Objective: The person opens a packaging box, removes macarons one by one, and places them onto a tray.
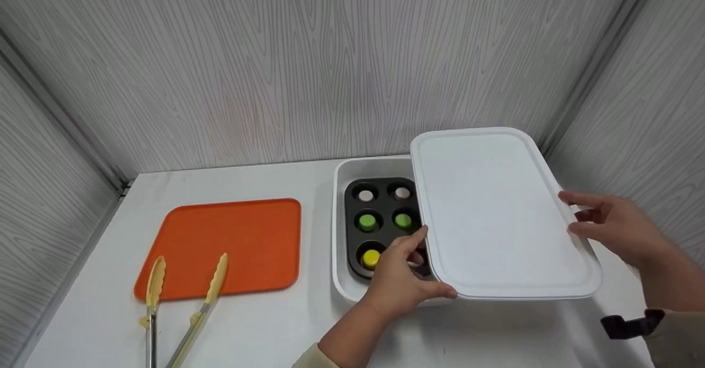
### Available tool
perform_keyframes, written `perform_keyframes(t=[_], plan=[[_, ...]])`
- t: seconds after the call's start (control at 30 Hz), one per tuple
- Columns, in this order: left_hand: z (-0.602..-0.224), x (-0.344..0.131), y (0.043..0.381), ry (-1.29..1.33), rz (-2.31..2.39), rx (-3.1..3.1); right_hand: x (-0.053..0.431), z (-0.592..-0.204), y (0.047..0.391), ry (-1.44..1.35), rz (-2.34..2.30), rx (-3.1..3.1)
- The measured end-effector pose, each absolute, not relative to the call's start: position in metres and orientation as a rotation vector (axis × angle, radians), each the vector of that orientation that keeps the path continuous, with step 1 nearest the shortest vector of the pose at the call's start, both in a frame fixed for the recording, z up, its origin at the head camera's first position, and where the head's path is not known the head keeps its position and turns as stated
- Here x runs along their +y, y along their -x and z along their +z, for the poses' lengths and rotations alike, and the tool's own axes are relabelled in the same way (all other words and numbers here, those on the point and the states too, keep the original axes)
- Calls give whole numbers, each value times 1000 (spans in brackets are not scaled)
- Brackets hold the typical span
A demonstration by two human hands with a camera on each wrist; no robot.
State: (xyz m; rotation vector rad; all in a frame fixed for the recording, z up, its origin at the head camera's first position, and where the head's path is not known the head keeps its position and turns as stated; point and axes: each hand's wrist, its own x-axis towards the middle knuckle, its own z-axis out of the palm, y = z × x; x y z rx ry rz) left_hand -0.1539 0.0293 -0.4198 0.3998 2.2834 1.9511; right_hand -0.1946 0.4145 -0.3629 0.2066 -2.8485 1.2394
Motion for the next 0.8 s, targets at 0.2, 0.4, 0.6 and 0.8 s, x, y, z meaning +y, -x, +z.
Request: perform_keyframes(t=[0.2, 0.4, 0.6, 0.8], plan=[[-422, 43, 150, -399, 1934, 2309, 424, -363, 191, -188, 1292, -2817], [-424, 49, 149, -490, 1896, 2340, 434, -367, 190, -180, 1359, -2779], [-425, 59, 147, -534, 1796, 2431, 444, -371, 189, -177, 1397, -2752], [-425, 71, 145, -475, 1756, 2455, 452, -373, 189, -157, 1377, -2764]])
